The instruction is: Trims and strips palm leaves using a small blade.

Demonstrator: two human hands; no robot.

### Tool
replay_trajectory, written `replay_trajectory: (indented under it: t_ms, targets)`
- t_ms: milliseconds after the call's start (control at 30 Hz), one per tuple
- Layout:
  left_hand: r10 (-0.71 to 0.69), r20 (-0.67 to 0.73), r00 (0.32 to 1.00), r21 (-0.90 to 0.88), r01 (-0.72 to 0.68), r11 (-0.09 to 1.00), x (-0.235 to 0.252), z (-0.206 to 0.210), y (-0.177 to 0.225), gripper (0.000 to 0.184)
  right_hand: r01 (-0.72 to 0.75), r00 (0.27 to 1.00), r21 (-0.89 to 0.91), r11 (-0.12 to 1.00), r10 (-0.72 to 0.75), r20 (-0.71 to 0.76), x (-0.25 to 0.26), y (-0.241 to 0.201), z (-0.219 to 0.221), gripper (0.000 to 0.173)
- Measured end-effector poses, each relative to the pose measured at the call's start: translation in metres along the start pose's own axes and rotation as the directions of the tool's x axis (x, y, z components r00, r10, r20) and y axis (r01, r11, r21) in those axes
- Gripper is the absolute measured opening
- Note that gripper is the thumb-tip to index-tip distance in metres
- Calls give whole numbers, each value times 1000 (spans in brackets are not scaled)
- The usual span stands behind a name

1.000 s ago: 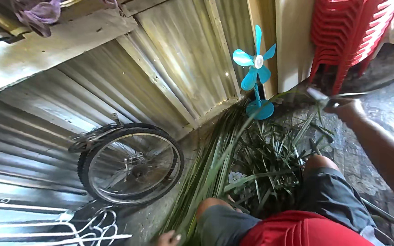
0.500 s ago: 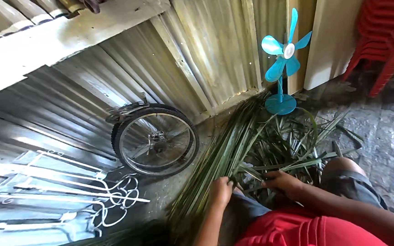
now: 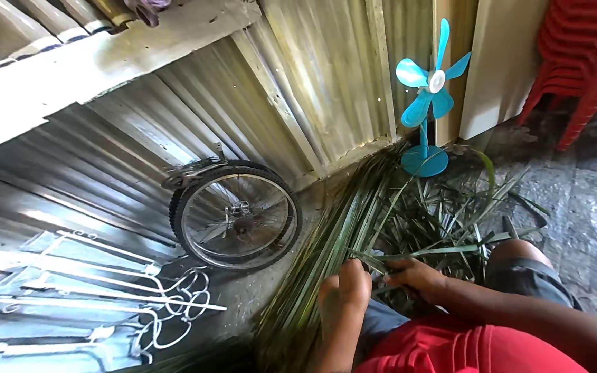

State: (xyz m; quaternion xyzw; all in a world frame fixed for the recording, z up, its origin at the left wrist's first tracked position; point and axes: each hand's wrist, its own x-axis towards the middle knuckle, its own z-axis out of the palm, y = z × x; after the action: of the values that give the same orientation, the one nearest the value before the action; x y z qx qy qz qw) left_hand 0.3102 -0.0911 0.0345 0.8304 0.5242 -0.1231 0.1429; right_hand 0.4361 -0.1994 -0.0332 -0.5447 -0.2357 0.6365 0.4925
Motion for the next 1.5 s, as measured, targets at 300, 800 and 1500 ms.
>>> replay_trajectory:
  t_ms: [300,800,1500]
  targets:
    - [184,-171,968,-39,-193,980,-9,24,1,29,84,975,30,996,-76,-209,5,-9,13,63]
    - [313,-368,875,-4,-338,941,-22,48,1,30,273,857,70,959,-210,-471,21,-11,-3,29]
    - [394,-583,710,79,-433,898,-57,50,-123,23,450,738,393,802,-86,-669,16,-58,-79,27]
